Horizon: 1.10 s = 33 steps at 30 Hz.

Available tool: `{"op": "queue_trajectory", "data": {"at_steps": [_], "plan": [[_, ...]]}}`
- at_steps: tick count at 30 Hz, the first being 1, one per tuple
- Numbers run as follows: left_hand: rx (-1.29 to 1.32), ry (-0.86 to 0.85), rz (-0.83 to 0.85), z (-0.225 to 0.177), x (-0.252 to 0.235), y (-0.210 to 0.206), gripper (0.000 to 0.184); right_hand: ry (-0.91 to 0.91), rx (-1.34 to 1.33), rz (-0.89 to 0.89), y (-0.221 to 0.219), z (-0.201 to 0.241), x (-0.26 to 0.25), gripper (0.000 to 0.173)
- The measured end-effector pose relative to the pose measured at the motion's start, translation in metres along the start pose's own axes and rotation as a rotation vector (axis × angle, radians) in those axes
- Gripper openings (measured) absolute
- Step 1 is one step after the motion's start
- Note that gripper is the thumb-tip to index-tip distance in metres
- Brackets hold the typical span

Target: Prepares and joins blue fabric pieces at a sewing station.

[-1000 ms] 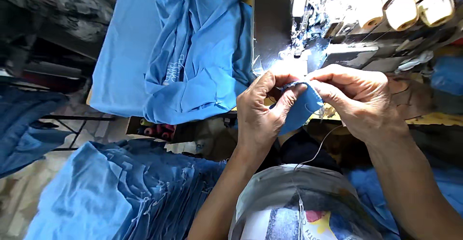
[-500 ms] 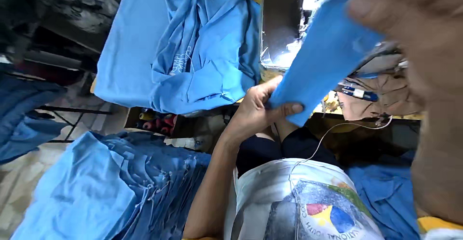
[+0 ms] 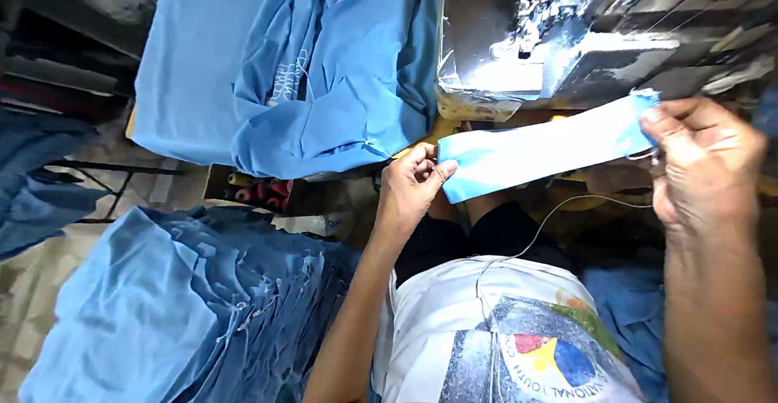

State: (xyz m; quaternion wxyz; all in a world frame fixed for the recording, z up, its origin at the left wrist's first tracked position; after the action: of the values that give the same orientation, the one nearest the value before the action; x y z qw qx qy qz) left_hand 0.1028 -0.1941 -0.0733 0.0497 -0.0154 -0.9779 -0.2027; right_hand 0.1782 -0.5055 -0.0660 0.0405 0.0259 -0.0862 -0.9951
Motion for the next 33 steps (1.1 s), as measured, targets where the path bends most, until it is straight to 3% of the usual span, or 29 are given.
{"op": "queue_trajectory", "data": {"at_steps": [4, 8, 13, 17, 19, 22, 24, 26, 29, 33], "plan": [[-0.318, -0.031, -0.143, -0.013, -0.009, -0.008, 0.021, -0.113, 0.033, 0.003, -0.002, -0.024, 0.001, 0.009], [-0.454, -0.081, -0.193, -0.011, -0.015, -0.017, 0.032, -0.084, 0.232, 0.003, -0.002, -0.032, 0.007, 0.031], [-0.56, -0.134, -0.242, -0.009, -0.013, -0.02, 0.028, 0.044, 0.634, -0.053, -0.008, -0.02, 0.017, 0.02], [-0.526, -0.142, -0.268, -0.007, -0.01, -0.019, 0.022, 0.085, 0.744, -0.108, -0.012, -0.014, 0.021, 0.036], [-0.521, -0.185, -0.29, -0.012, -0.007, -0.02, 0.02, 0.051, 0.793, -0.091, -0.014, -0.015, 0.021, 0.033], [-0.462, -0.426, -0.297, -0.034, 0.005, -0.022, 0.016, 0.002, 0.85, -0.055, -0.016, -0.017, 0.019, 0.03], [-0.382, -0.62, -0.255, -0.048, 0.016, -0.024, 0.013, -0.012, 0.86, -0.023, -0.016, -0.017, 0.016, 0.038], [-0.365, -0.716, -0.234, -0.054, 0.022, -0.026, 0.012, -0.007, 0.847, 0.006, -0.017, -0.017, 0.014, 0.036], [-0.327, -0.685, -0.262, -0.048, 0.021, -0.023, 0.014, 0.039, 0.802, -0.013, -0.014, -0.018, 0.014, 0.019], [-0.234, -0.61, -0.301, -0.04, 0.02, -0.013, 0.016, 0.067, 0.673, -0.058, -0.007, -0.019, 0.015, 0.016]]}}
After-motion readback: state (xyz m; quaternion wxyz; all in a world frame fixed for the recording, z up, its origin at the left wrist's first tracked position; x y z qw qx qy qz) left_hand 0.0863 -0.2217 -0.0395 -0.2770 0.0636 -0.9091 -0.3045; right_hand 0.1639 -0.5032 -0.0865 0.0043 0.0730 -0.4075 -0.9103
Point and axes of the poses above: each hand's wrist, its own x-axis away from the middle knuckle, its own y-axis out of the back of the hand, z = x × y, the point moved 7 cm from there along -x, towards the middle knuckle, and after that the axes turned 9 degrees about z, right-handed, at the moved point
